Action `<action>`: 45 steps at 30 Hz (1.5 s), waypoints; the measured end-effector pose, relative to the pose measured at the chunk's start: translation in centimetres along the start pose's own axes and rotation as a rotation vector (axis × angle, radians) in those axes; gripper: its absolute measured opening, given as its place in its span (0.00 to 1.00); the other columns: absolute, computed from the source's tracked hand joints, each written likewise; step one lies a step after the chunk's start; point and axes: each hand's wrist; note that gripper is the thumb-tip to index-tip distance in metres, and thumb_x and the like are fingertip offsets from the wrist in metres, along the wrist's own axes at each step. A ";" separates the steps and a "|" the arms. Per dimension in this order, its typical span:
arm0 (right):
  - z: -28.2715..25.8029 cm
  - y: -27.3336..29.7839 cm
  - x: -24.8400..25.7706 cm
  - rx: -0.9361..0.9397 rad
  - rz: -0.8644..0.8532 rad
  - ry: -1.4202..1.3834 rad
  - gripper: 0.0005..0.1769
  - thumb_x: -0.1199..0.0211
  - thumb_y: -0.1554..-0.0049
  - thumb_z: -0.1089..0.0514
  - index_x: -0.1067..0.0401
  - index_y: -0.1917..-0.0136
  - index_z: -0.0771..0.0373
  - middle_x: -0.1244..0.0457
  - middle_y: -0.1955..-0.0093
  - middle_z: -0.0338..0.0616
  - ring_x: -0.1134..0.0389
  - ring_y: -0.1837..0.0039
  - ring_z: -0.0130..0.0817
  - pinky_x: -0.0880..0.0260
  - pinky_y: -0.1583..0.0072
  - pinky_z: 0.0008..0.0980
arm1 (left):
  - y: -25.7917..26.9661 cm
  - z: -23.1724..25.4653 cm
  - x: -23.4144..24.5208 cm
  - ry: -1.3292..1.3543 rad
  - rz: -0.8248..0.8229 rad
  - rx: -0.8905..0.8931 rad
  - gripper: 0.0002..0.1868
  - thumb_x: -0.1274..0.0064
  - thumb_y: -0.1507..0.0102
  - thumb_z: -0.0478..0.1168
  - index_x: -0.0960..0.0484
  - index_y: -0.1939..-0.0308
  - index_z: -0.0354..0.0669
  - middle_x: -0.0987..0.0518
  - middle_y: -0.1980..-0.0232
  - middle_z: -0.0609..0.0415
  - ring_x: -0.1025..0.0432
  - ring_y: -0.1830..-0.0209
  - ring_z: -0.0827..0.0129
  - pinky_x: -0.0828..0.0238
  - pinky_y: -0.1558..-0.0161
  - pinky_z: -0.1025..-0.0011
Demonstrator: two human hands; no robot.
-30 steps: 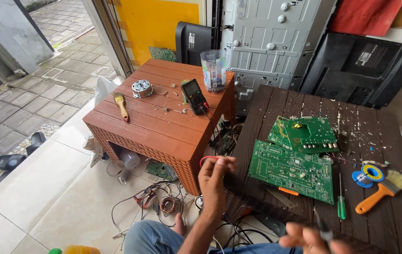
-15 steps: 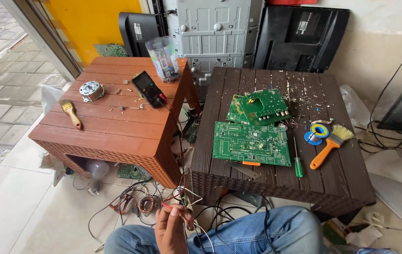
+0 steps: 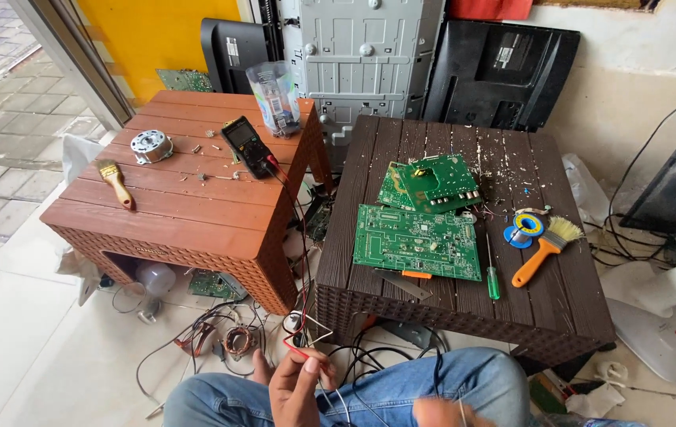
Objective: The person tests various electrical points on a circuit board by touching it with multimeter probes held in both hands. The person then places the probes down and picks up soldering wire and a soldering iron.
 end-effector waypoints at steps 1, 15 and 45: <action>-5.2 0.8 -4.1 -0.037 0.020 0.007 0.29 0.33 0.57 0.67 0.20 0.41 0.81 0.27 0.38 0.71 0.27 0.33 0.59 0.30 0.31 0.53 | 0.2 0.2 0.0 0.003 -0.024 -0.009 0.12 0.46 0.36 0.37 0.20 0.67 0.27 0.25 0.80 0.39 0.33 0.83 0.63 0.36 0.70 0.74; -5.1 2.2 -8.0 1.105 -0.462 0.908 0.37 0.44 0.44 0.68 0.42 0.22 0.63 0.41 0.22 0.46 0.38 0.23 0.40 0.38 0.25 0.37 | 3.0 0.6 0.2 -0.112 -0.258 0.355 0.08 0.42 0.36 0.39 0.14 0.62 0.36 0.15 0.50 0.46 0.22 0.48 0.64 0.24 0.46 0.65; -22.8 -16.4 4.9 0.968 0.550 1.198 0.19 0.36 0.35 0.52 0.20 0.33 0.56 0.28 0.44 0.57 0.31 0.43 0.61 0.35 0.45 0.55 | -18.9 7.6 -10.7 -1.191 -0.606 -0.515 0.14 0.52 0.34 0.49 0.19 0.65 0.43 0.25 0.60 0.52 0.32 0.60 0.63 0.37 0.58 0.61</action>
Point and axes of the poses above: each hand's wrist, its own y-axis away from the middle knuckle, its own x-axis out of the back of the hand, z = x × y
